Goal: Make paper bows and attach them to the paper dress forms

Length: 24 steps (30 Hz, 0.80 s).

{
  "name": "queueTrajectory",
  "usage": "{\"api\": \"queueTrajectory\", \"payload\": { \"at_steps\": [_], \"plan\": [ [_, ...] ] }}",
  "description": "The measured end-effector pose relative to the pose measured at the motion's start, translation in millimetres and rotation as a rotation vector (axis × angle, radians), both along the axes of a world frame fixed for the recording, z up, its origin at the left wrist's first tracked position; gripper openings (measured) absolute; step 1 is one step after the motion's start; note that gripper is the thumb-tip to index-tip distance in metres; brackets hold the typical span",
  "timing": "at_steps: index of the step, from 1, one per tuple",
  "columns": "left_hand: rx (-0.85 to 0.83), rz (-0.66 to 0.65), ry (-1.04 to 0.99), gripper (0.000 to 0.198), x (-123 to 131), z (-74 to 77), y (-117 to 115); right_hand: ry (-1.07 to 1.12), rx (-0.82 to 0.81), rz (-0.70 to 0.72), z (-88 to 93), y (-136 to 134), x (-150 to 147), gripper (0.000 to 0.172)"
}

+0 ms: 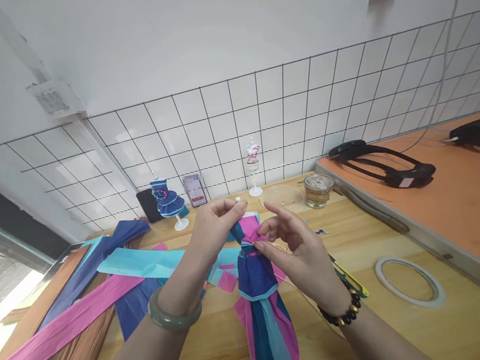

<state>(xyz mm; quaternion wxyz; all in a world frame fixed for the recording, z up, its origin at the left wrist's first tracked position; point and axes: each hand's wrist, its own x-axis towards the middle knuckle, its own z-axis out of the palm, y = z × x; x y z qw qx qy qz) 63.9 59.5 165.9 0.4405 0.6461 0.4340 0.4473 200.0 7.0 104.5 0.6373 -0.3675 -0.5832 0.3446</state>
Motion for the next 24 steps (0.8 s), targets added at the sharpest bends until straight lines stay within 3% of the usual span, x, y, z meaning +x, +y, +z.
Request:
{"api": "queueTrajectory", "payload": {
  "at_steps": [14,24],
  "plan": [
    [0.000,-0.010,-0.006,0.025,-1.7,-7.7,7.0,0.234,-0.302,0.204,11.6,7.2,5.7,0.059],
    [-0.014,-0.014,-0.011,0.026,-3.4,-14.7,13.1,0.248,-0.327,0.230,9.1,10.9,5.7,0.059]
  ]
}}
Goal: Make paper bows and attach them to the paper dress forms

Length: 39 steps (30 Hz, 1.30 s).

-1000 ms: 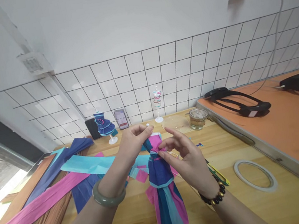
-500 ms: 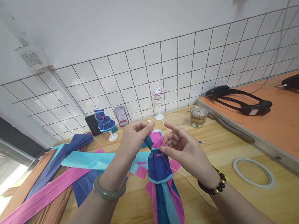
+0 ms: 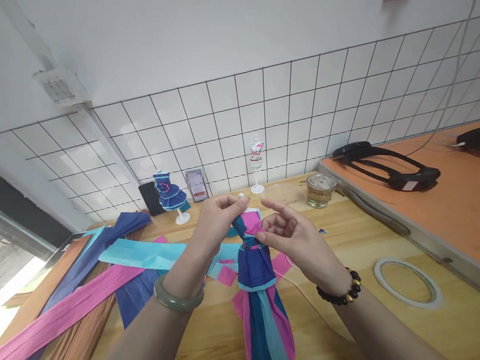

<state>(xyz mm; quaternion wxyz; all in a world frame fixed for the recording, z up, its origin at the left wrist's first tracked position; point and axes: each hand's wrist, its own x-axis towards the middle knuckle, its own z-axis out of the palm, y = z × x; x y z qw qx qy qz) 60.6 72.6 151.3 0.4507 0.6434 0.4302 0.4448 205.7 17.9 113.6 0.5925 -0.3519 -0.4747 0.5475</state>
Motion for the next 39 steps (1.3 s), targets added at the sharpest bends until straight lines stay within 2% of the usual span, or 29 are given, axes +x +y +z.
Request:
{"api": "queueTrajectory", "payload": {
  "at_steps": [11,20,32,39],
  "plan": [
    [0.010,-0.013,0.010,0.027,0.3,-1.7,2.2,-0.020,0.010,-0.005,3.2,-0.2,-0.4,0.061],
    [0.008,-0.007,-0.008,0.029,1.4,-1.1,0.7,-0.192,0.215,-0.148,-0.8,-4.6,-3.3,0.057],
    [0.034,0.022,-0.011,0.027,3.1,1.1,-3.2,-0.268,0.252,-0.193,-1.5,-7.3,-3.3,0.059],
    [0.079,0.083,-0.033,0.026,7.1,2.1,-7.4,-0.298,0.271,-0.206,-1.4,-7.8,-2.6,0.059]
  ]
}}
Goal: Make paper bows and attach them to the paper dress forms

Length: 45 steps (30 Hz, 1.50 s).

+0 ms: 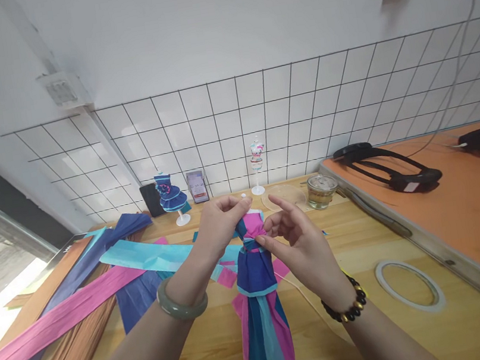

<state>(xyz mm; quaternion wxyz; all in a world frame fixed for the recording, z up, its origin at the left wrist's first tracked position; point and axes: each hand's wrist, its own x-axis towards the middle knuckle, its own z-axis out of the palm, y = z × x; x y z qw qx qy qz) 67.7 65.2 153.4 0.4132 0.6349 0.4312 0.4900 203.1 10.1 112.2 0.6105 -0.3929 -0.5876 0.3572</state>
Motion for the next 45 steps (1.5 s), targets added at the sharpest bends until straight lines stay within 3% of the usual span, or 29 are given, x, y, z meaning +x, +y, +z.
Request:
{"api": "queueTrajectory", "payload": {
  "at_steps": [17,25,31,39,45],
  "plan": [
    [0.039,0.019,0.031,0.027,1.2,-0.2,-1.9,-0.062,0.039,-0.015,5.9,-4.2,0.2,0.057],
    [-0.008,-0.016,0.006,0.027,1.0,0.6,-1.6,0.005,-0.028,0.007,3.5,-0.8,-0.3,0.052],
    [-0.004,-0.009,-0.003,0.026,0.3,2.1,-1.2,-0.274,0.241,-0.105,2.9,-2.7,2.3,0.007],
    [-0.017,0.004,-0.013,0.027,-1.7,1.4,0.7,-0.744,0.586,-0.326,-2.1,-5.0,2.4,0.020],
    [-0.012,0.039,-0.004,0.030,-4.5,-1.3,3.5,-0.928,0.716,-0.370,-4.8,-4.0,1.8,0.028]
  ]
}}
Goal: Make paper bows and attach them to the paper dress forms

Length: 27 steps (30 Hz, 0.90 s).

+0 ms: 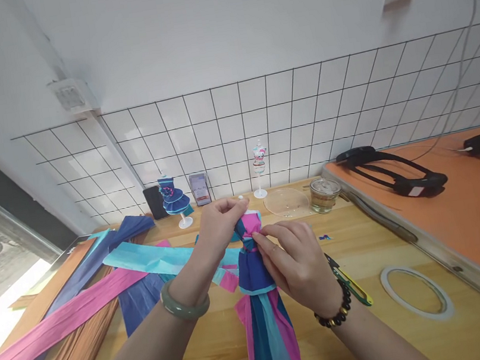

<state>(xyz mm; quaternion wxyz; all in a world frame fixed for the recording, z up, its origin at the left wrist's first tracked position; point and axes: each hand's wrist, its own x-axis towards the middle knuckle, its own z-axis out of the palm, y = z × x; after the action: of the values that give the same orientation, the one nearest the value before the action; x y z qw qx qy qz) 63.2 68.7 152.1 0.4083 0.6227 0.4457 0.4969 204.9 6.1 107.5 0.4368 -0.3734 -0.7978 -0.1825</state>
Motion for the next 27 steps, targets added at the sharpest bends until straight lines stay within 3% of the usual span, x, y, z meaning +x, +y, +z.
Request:
{"api": "queueTrajectory", "payload": {
  "at_steps": [13,18,27],
  "plan": [
    [0.003,0.013,-0.042,0.033,-4.7,-3.9,4.3,-0.043,0.034,-0.015,-7.8,1.1,-0.7,0.033],
    [0.035,0.083,0.027,0.032,-5.8,-4.7,5.2,-0.086,0.004,-0.049,-7.3,1.7,-3.6,0.029],
    [0.022,0.069,0.040,0.033,-10.6,-3.1,4.2,0.067,-0.130,0.084,-6.6,-1.4,-6.1,0.030]
  ]
}}
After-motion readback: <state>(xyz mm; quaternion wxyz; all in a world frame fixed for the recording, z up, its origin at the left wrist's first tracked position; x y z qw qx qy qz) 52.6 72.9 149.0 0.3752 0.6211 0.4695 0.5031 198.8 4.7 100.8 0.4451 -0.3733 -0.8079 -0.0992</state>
